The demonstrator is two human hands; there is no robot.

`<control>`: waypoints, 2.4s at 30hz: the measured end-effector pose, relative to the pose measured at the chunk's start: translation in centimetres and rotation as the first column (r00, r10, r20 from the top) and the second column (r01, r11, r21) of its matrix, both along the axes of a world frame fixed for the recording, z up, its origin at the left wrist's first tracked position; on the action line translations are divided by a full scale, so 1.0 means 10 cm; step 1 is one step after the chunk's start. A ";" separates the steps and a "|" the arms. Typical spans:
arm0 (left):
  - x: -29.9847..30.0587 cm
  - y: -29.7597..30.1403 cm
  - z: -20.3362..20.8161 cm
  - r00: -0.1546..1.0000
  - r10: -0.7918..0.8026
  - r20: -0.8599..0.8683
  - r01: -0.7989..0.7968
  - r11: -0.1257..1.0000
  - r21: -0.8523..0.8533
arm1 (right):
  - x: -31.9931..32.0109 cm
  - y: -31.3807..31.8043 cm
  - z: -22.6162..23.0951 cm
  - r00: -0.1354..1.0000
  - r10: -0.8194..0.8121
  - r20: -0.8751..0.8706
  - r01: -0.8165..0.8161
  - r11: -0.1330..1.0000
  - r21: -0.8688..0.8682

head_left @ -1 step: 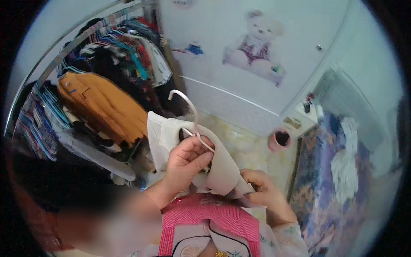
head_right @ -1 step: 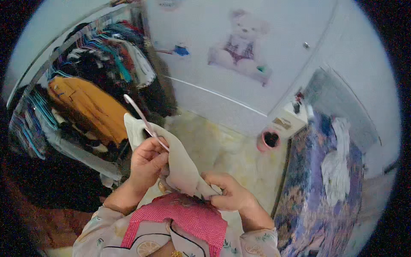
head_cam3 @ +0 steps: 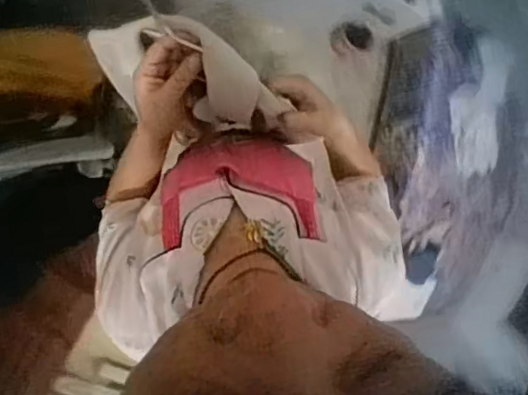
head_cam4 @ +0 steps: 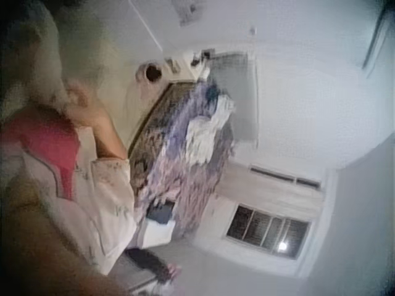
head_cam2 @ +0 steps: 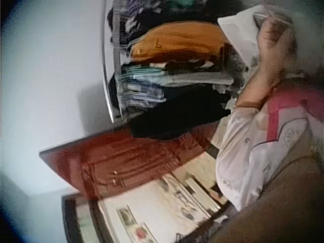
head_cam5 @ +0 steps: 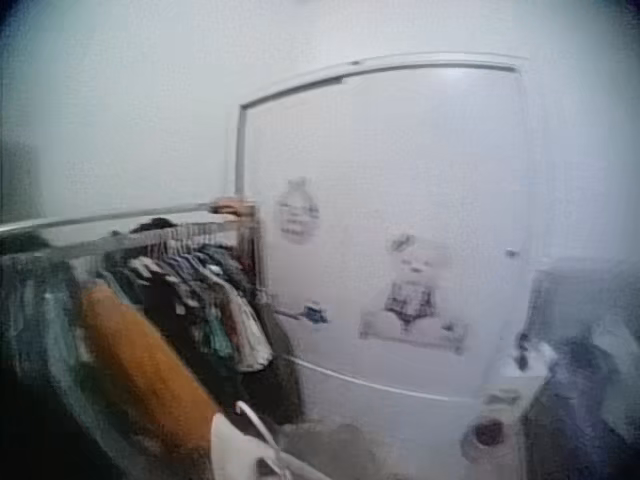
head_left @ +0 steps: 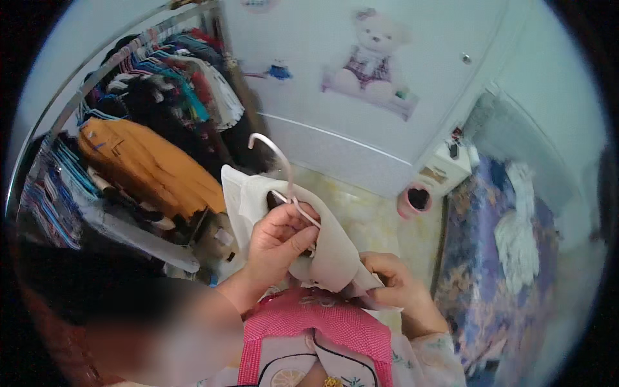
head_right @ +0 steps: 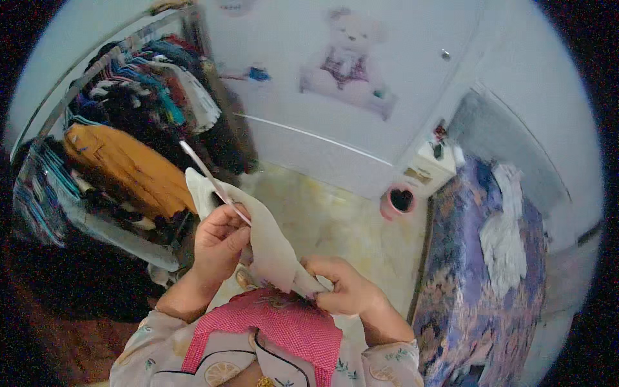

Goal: The person repeatedly takes garments from a clothing rack, removes them from hangers, and then re-hangs them. The person handles several different tops and dresses, placing them back on the rack after briefly holding them.

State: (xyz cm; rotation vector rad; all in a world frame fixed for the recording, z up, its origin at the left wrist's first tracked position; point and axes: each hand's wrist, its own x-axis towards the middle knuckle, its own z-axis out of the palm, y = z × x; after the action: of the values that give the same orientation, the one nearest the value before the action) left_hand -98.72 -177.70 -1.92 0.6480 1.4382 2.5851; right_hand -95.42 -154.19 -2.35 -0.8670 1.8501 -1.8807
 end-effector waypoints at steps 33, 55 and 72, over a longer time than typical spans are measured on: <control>1.32 5.06 -0.14 0.289 -0.661 -0.692 0.387 0.742 -0.548 | 3.41 2.13 -0.40 0.054 -0.901 0.430 0.995 0.085 0.053; 1.42 7.07 -0.06 0.430 -0.831 -0.353 0.816 0.525 -0.243 | 3.33 4.05 -0.29 0.012 -0.878 0.478 0.999 0.029 0.027; 2.22 8.51 0.13 0.420 -0.834 -0.358 0.810 0.522 -0.268 | 4.22 5.95 -0.49 0.149 -0.944 0.294 0.986 0.163 0.023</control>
State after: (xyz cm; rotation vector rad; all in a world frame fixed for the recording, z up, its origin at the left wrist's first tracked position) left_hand -76.51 -92.65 -0.58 1.5568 0.8519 1.6199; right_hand -53.24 -94.64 -7.24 0.9452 2.2746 -2.6567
